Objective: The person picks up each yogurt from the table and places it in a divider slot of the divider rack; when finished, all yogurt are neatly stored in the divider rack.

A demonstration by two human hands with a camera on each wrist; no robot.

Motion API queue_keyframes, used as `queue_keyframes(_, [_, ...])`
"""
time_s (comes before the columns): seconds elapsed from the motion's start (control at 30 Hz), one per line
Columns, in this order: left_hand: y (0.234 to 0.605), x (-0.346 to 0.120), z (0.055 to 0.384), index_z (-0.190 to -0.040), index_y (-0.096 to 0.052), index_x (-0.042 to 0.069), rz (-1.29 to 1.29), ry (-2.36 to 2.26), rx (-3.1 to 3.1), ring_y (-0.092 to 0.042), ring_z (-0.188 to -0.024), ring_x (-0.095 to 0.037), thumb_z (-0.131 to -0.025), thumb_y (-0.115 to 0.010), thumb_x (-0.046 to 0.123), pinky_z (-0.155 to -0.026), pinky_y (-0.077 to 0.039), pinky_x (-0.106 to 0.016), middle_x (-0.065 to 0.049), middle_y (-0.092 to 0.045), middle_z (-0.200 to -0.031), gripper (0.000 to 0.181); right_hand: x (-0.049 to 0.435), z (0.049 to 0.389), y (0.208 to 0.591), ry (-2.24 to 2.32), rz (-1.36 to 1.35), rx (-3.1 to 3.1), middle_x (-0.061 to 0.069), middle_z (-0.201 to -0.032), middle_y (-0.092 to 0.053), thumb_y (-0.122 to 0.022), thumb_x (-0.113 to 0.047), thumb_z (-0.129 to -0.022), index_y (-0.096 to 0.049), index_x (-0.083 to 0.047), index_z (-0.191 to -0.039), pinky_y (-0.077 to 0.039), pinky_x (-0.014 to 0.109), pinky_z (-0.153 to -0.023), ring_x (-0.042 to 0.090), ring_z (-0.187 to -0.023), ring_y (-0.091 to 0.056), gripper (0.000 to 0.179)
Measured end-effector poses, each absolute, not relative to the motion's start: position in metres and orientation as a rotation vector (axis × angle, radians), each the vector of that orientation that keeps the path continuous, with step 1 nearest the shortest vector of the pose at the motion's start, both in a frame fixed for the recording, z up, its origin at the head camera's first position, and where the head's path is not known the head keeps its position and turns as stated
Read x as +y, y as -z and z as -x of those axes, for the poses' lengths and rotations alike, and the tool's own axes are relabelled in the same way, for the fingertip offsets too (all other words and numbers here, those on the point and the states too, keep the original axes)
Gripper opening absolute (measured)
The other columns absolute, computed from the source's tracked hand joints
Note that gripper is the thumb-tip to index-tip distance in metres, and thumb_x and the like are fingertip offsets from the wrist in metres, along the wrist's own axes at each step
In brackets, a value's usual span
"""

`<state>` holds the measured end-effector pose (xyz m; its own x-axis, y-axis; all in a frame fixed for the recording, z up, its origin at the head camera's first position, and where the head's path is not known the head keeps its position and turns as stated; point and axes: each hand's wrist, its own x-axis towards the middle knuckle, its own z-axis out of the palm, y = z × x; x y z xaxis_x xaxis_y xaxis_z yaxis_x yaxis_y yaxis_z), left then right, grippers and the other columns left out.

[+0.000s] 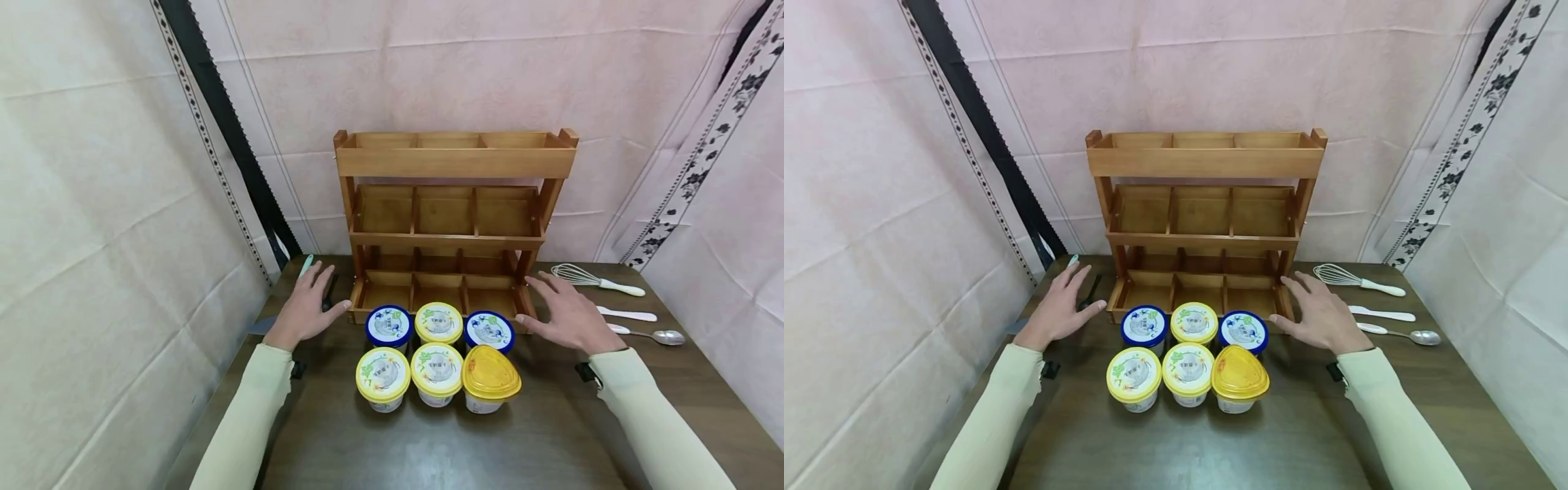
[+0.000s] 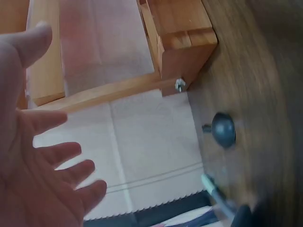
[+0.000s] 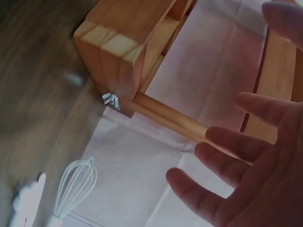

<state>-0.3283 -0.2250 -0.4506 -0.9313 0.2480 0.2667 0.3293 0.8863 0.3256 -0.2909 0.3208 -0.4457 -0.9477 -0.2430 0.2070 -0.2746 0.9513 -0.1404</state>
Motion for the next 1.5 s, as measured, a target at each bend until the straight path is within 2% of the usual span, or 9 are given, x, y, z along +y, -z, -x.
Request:
queue_keyframes(0.3, [0.448,-0.216,0.347,-0.164,-0.036,0.015,0.491,0.823,-2.644,-0.038,-0.153,-0.041,-0.102,-0.057,0.064,-0.121,-0.037,-0.065,-0.017,-0.032,-0.169,0.081,0.318,0.287,0.452,-0.509,-0.435,-2.901,0.023,-0.157,-0.049,-0.067,-0.064,-0.096,-0.048,-0.011,-0.157,-0.041,0.074,-0.111,0.049,-0.142,-0.048,0.082])
queue_keyframes(0.53, [0.434,-0.211,0.366,-0.160,-0.042,0.013,0.496,0.952,-2.542,-0.055,-0.129,-0.039,-0.104,-0.060,0.053,-0.105,-0.051,-0.058,-0.020,-0.047,-0.153,0.071,0.313,0.282,0.453,-0.691,-0.461,-2.916,0.023,-0.154,-0.053,-0.065,-0.061,-0.099,-0.049,-0.010,-0.156,-0.046,0.072,-0.108,0.047,-0.136,-0.054,0.078])
queue_keyframes(0.6, [0.430,-0.209,0.372,-0.159,-0.044,0.012,0.491,0.986,-2.518,-0.057,-0.127,-0.039,-0.105,-0.061,0.052,-0.105,-0.052,-0.057,-0.021,-0.050,-0.150,0.069,0.312,0.281,0.454,-0.737,-0.466,-2.914,0.022,-0.153,-0.055,-0.065,-0.059,-0.100,-0.050,-0.010,-0.155,-0.048,0.071,-0.106,0.045,-0.134,-0.057,0.076])
queue_keyframes(0.83, [0.420,-0.196,0.391,-0.156,-0.046,0.009,0.472,1.168,-2.425,-0.055,-0.138,-0.037,-0.106,-0.061,0.046,-0.112,-0.052,-0.052,-0.019,-0.051,-0.152,0.063,0.303,0.283,0.461,-0.978,-0.520,-2.879,0.019,-0.145,-0.063,-0.071,-0.044,-0.101,-0.054,-0.010,-0.151,-0.055,0.062,-0.103,0.041,-0.127,-0.064,0.063])
queue_keyframes(1.03, [0.405,-0.183,0.403,-0.153,-0.048,0.007,0.446,1.352,-2.309,-0.055,-0.142,-0.032,-0.106,-0.063,0.040,-0.113,-0.052,-0.048,-0.017,-0.054,-0.151,0.059,0.293,0.286,0.467,-1.069,-0.580,-2.864,0.016,-0.145,-0.064,-0.070,-0.045,-0.101,-0.054,-0.013,-0.150,-0.057,0.059,-0.102,0.037,-0.126,-0.066,0.060])
queue_keyframes(1.27, [0.396,-0.175,0.414,-0.151,-0.051,0.009,0.438,1.386,-2.259,-0.057,-0.138,-0.035,-0.105,-0.065,0.039,-0.112,-0.050,-0.056,-0.016,-0.059,-0.146,0.056,0.287,0.285,0.474,-1.142,-0.639,-2.850,0.016,-0.144,-0.064,-0.071,-0.041,-0.102,-0.055,-0.015,-0.150,-0.057,0.058,-0.102,0.035,-0.124,-0.065,0.057])
queue_keyframes(1.33, [0.394,-0.174,0.416,-0.151,-0.051,0.009,0.427,1.385,-2.255,-0.057,-0.137,-0.035,-0.105,-0.065,0.040,-0.114,-0.048,-0.057,-0.016,-0.060,-0.146,0.057,0.285,0.284,0.477,-1.149,-0.638,-2.856,0.012,-0.146,-0.064,-0.071,-0.044,-0.101,-0.056,-0.018,-0.150,-0.056,0.057,-0.102,0.033,-0.126,-0.064,0.058])
queue_keyframes(1.5, [0.390,-0.173,0.423,-0.153,-0.049,0.008,0.396,1.441,-2.227,-0.057,-0.137,-0.035,-0.105,-0.065,0.037,-0.117,-0.045,-0.054,-0.016,-0.059,-0.149,0.059,0.283,0.281,0.482,-1.213,-0.662,-2.874,0.013,-0.153,-0.058,-0.071,-0.044,-0.101,-0.052,-0.017,-0.155,-0.052,0.061,-0.107,0.036,-0.133,-0.058,0.063])
